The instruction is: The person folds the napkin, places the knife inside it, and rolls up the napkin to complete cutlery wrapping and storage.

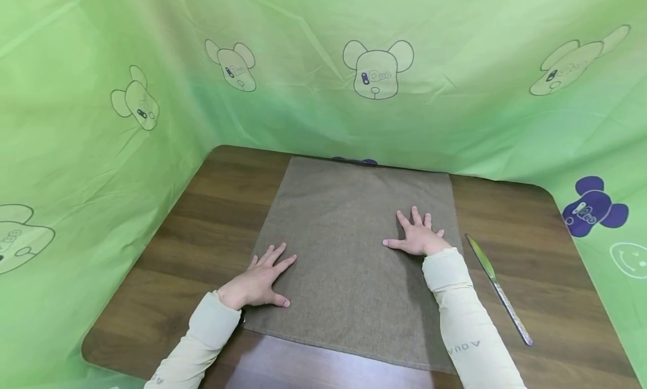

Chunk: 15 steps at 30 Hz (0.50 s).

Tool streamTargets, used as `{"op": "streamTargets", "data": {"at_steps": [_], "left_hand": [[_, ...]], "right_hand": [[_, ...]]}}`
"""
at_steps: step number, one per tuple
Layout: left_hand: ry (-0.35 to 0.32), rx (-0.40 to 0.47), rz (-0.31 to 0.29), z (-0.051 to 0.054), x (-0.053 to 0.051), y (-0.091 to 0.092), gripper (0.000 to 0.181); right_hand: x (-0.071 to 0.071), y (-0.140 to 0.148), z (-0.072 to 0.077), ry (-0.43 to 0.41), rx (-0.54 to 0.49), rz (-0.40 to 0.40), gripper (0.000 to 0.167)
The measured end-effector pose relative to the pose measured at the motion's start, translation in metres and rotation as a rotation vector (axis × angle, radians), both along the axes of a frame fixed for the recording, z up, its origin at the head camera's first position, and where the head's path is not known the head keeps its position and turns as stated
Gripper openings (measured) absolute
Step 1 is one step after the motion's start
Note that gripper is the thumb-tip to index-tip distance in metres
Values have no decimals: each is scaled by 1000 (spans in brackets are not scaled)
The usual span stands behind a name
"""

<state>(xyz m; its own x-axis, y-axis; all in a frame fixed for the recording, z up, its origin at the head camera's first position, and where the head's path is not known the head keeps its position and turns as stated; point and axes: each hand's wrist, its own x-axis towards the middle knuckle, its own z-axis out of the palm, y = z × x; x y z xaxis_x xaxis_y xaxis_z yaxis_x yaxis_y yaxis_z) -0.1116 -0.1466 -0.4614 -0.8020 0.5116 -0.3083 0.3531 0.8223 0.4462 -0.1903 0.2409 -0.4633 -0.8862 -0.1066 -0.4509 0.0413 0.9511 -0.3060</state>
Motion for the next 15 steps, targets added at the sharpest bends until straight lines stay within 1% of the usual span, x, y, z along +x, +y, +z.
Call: {"op": "streamTargets", "data": {"at_steps": [7, 8, 10, 11, 12, 14, 15], "left_hand": [[49, 35, 45, -2, 10, -4, 89], [63, 38, 56, -3, 12, -4, 88], [122, 39, 91, -4, 16, -6, 87], [168, 43, 122, -3, 19, -6, 86], [210, 45, 167, -3, 21, -7, 84], [292, 65, 281, -1, 27, -10, 79], [321, 81, 346, 0, 31, -11, 76]], "right_hand": [[0, 5, 3, -41, -96, -18, 105], [0, 5, 3, -44, -105, -21, 106], [-1, 6, 4, -47, -126, -24, 107], [0, 7, 3, -47, -135, -24, 108], [0, 7, 3, -46, -141, -24, 108], [1, 7, 3, -44, -148, -22, 108], [2, 6, 3, -42, -152, -22, 108]]}}
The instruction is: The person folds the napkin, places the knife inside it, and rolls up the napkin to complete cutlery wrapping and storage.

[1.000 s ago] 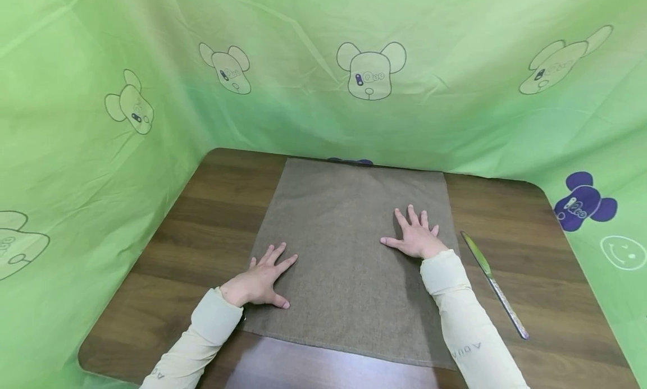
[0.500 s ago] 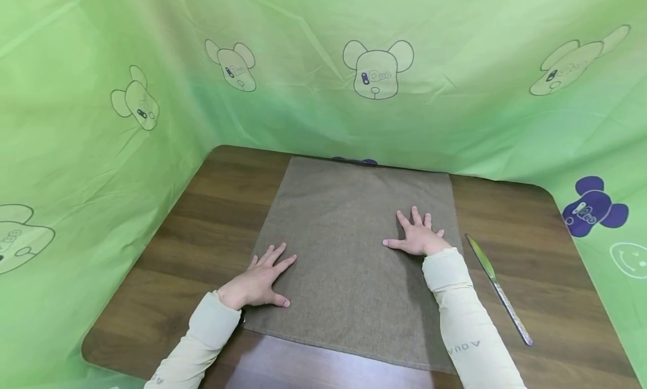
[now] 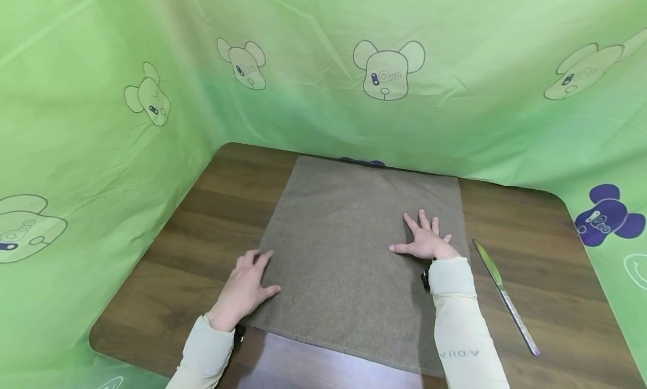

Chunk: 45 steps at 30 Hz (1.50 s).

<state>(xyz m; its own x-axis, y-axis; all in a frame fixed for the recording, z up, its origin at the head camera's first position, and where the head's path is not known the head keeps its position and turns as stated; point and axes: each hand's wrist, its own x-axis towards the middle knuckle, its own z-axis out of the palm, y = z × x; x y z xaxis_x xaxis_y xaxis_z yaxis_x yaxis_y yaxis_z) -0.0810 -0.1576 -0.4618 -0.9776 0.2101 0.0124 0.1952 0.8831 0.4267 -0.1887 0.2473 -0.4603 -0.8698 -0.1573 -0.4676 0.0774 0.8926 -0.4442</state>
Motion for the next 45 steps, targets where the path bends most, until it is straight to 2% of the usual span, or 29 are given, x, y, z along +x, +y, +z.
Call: {"op": "streamTargets", "data": {"at_steps": [3, 5, 10, 13, 18, 23, 34, 45], "left_hand": [[17, 69, 157, 5, 9, -5, 67], [1, 102, 224, 8, 15, -9, 60], [-46, 138, 348, 10, 32, -20, 48], [-86, 134, 394, 9, 41, -24, 47], [-140, 113, 413, 3, 46, -27, 48], [-128, 92, 434, -3, 48, -28, 45], [-110, 76, 454, -5, 55, -28, 34], [-199, 36, 451, -2, 58, -29, 30]], "right_hand": [[2, 1, -1, 7, -4, -7, 107], [3, 2, -3, 12, -4, -12, 106], [6, 4, -3, 25, -15, -23, 109], [7, 5, -2, 29, -19, -26, 111], [7, 6, -2, 29, -10, -17, 109], [5, 6, -2, 18, -1, -14, 107], [2, 2, -5, 35, -9, -2, 106], [1, 1, -6, 39, -3, 4, 106]]}}
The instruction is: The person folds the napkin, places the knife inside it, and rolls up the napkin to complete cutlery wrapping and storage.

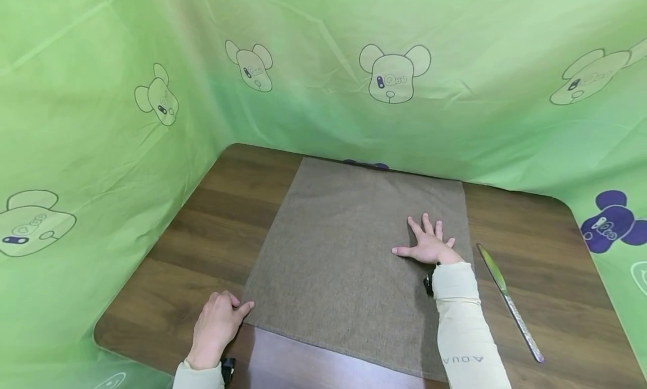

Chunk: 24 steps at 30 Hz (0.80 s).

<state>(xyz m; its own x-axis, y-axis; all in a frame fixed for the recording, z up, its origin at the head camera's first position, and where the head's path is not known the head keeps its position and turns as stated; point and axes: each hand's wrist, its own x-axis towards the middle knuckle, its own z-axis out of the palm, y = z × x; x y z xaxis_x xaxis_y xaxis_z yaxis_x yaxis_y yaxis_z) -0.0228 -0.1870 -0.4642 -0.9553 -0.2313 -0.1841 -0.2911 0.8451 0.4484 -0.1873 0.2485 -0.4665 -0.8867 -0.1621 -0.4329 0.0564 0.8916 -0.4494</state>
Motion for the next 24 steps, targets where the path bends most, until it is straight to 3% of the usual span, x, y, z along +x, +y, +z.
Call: {"op": "streamTargets", "data": {"at_steps": [24], "left_hand": [[18, -11, -65, 3, 1, 4, 25]], "right_hand": [[4, 1, 0, 12, 10, -16, 105]]}}
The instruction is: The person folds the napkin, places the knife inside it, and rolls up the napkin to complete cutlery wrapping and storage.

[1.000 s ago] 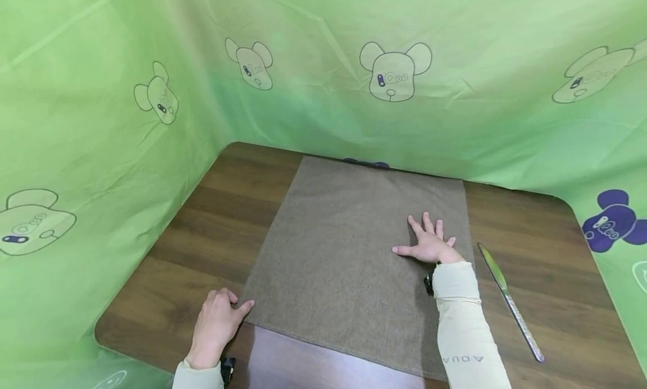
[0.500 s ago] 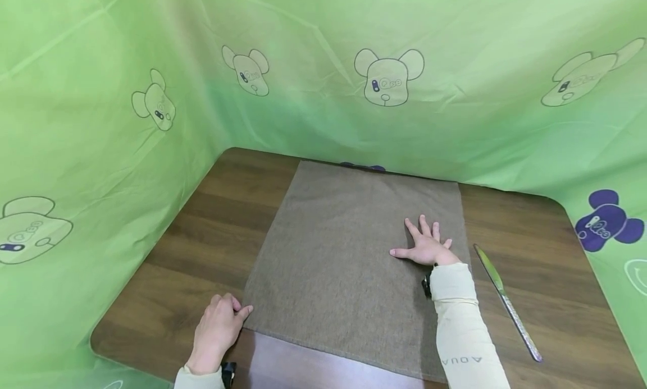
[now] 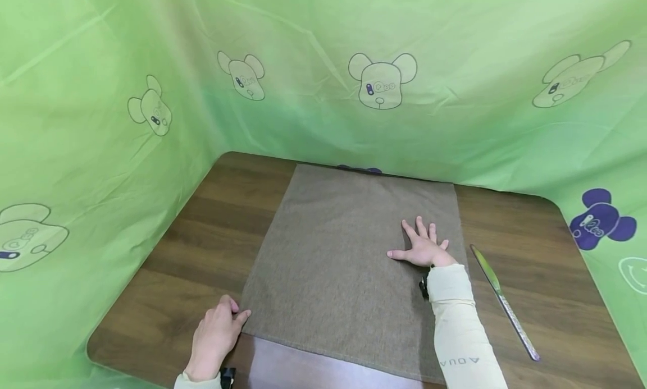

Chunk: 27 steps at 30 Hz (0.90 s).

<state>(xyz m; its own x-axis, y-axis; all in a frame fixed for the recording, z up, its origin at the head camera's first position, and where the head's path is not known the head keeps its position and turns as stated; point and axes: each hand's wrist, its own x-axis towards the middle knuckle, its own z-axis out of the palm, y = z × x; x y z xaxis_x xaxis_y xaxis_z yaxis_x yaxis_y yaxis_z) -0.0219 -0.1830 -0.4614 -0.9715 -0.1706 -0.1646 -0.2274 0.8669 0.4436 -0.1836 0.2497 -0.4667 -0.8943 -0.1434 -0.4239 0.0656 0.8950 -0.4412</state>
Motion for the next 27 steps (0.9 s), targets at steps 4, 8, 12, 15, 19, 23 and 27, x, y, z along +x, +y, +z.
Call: {"op": "streamTargets", "data": {"at_steps": [4, 8, 12, 15, 19, 23, 27], "left_hand": [[-14, 15, 32, 0, 1, 0, 34], [-49, 11, 42, 2, 2, 0, 39], [-72, -4, 17, 2, 3, 2, 37], [-69, -3, 8, 2, 3, 5, 35], [-45, 8, 9, 2, 3, 10, 30], [4, 26, -3, 4, 1, 16, 32], [66, 35, -12, 5, 0, 22, 29]], "right_hand": [[-1, -1, -2, 6, -3, -1, 105], [-2, -1, -4, 6, 3, 2, 105], [-1, -1, -4, 10, 6, 1, 105], [-1, -2, -3, 12, 1, 2, 105], [0, -3, -3, 11, 1, 2, 105], [0, -3, -2, 15, 1, -2, 105], [-1, -2, -3, 17, -1, -5, 105]]}}
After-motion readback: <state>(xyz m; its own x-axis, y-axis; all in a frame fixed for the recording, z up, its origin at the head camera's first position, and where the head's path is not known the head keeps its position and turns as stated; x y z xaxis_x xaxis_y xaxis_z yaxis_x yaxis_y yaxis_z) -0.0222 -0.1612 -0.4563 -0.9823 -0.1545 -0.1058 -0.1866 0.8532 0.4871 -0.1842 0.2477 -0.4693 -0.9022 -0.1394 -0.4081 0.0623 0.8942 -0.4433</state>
